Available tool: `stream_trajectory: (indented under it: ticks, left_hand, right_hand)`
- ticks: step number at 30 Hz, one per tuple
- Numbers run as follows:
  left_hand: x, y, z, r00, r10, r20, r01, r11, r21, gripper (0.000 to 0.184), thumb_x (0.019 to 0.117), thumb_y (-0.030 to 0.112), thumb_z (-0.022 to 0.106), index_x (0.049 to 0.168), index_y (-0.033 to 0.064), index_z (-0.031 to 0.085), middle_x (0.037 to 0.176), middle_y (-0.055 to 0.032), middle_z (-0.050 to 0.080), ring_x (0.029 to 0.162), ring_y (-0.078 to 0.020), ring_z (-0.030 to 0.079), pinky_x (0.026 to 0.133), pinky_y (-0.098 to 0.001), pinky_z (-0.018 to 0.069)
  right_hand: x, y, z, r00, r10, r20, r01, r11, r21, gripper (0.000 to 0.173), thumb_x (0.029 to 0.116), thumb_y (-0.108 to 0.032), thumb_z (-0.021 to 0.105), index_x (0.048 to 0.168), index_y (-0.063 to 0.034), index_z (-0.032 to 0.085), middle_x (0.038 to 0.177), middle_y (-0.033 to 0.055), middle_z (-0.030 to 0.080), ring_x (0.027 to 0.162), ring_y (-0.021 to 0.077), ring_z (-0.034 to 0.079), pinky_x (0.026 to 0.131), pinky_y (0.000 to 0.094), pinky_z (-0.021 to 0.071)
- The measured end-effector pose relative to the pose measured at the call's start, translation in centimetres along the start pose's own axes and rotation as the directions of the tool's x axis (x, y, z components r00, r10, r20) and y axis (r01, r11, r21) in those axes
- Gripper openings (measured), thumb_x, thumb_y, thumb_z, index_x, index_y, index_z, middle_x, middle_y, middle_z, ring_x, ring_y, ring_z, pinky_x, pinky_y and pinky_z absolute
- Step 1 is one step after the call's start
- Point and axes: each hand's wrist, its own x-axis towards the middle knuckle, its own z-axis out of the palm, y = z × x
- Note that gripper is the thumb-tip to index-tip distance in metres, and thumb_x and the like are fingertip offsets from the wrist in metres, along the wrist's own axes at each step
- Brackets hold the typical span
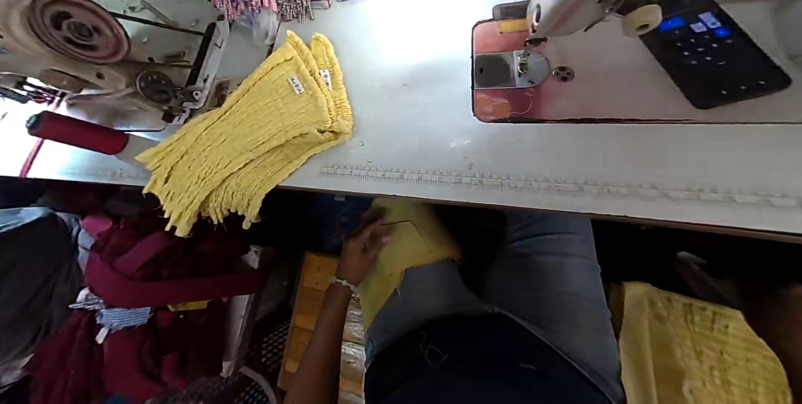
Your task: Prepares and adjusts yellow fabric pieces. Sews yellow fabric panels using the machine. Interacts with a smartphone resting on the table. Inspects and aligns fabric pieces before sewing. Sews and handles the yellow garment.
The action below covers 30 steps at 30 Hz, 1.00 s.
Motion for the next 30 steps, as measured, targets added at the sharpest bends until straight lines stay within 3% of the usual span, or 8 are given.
stream_trajectory:
  ticks: [2,4,7,13,16,24,27,30]
  left_hand:
    - [1.9,1.2,0.3,0.982,-0.012,0.19,0.002,0.998,0.056,0.062,0.0948,0.026,0.073,0.147,-0.001,0.052,0.15,-0.0229,0.051,0.144,-0.0349,0.045,0.122,-0.0463,0.0322]
    - [3.6,2.3,-0.2,0.93,-0.099,0.355,0.06,0.991,0.121,0.068,0.0909,0.029,0.078,0.147,0.0001,0.053,0.146,-0.0233,0.055,0.139,-0.0349,0.05,0.119,-0.0477,0.0351]
    - [3.4,3.3,-2.8,0.889,-0.14,0.437,0.137,0.99,0.037,0.038,0.0911,0.015,0.077,0.119,-0.008,0.068,0.121,-0.0246,0.067,0.114,-0.0299,0.064,0.103,-0.0445,0.0491]
    - [-3.0,-1.5,-6.1,0.985,0.164,0.061,-0.127,0.908,-0.399,0.011,0.0829,-0.001,0.068,0.094,-0.002,0.067,0.099,-0.0028,0.073,0.097,-0.0066,0.068,0.092,-0.0282,0.0554]
    - [-5.4,-2.4,-6.2,0.984,0.127,-0.129,-0.169,0.895,-0.412,0.01,0.0842,-0.002,0.066,0.093,0.0005,0.071,0.095,0.0019,0.074,0.093,-0.0023,0.068,0.089,-0.0251,0.0564]
    - [-5.7,-2.5,-5.3,0.932,0.16,-0.326,-0.246,0.938,-0.244,0.009,0.0846,0.003,0.07,0.087,-0.0026,0.077,0.085,-0.001,0.072,0.09,0.0003,0.064,0.089,-0.0187,0.0506]
    - [-5.2,-2.2,-5.4,0.931,0.2,-0.304,-0.261,0.949,-0.178,0.017,0.0879,0.015,0.074,0.081,-0.0006,0.076,0.079,0.0,0.071,0.087,-0.0022,0.063,0.09,-0.0241,0.047]
    - [-4.7,-2.5,-5.3,0.924,0.261,-0.281,-0.317,0.932,-0.178,0.026,0.0911,0.024,0.074,0.079,0.0019,0.075,0.078,0.0013,0.07,0.089,-0.0045,0.061,0.092,-0.0283,0.0443]
  right_hand:
    - [-1.6,-3.9,-1.1,0.965,-0.262,0.008,0.261,0.961,0.089,0.041,0.1088,-0.027,0.05,0.123,0.0077,0.066,0.116,0.0422,0.063,0.111,0.0642,0.059,0.091,0.0811,0.04]
    - [-3.9,-8.5,-1.1,0.861,-0.508,-0.023,0.504,0.848,0.164,0.031,0.1072,-0.018,0.053,0.121,0.0043,0.07,0.11,0.037,0.067,0.103,0.0608,0.063,0.086,0.08,0.044]
    - [-6.9,-15.3,1.5,0.618,-0.785,-0.038,0.739,0.563,0.37,0.021,0.1017,-0.009,0.06,0.113,0.0021,0.075,0.108,0.0231,0.073,0.099,0.0402,0.072,0.089,0.0619,0.0553]
    - [-13.6,-26.6,6.1,0.237,-0.968,0.087,0.791,0.244,0.561,0.024,0.097,-0.011,0.068,0.117,-0.0019,0.075,0.125,0.0156,0.072,0.116,0.0325,0.068,0.1,0.0486,0.0547]
    - [-16.5,-30.6,7.2,0.086,-0.992,0.09,0.815,0.122,0.567,0.041,0.0926,-0.016,0.075,0.131,-0.004,0.068,0.134,0.0149,0.067,0.12,0.0332,0.065,0.098,0.048,0.055]
    - [-18.7,-34.8,9.8,-0.058,-0.946,-0.318,0.966,-0.134,0.221,0.017,0.0865,-0.004,0.072,0.104,-0.0047,0.075,0.096,0.0115,0.074,0.088,0.0265,0.074,0.071,0.035,0.0621]
    - [-18.7,-34.7,9.4,0.002,-0.947,-0.322,0.952,-0.097,0.289,0.017,0.086,-0.002,0.07,0.103,-0.0025,0.075,0.091,0.0126,0.073,0.083,0.0269,0.073,0.071,0.0348,0.0617]
    - [-18.9,-34.6,7.5,0.183,-0.978,-0.098,0.836,0.103,0.539,0.013,0.0927,-0.001,0.066,0.1,0.0034,0.075,0.094,0.0176,0.075,0.087,0.0285,0.074,0.081,0.0395,0.0599]
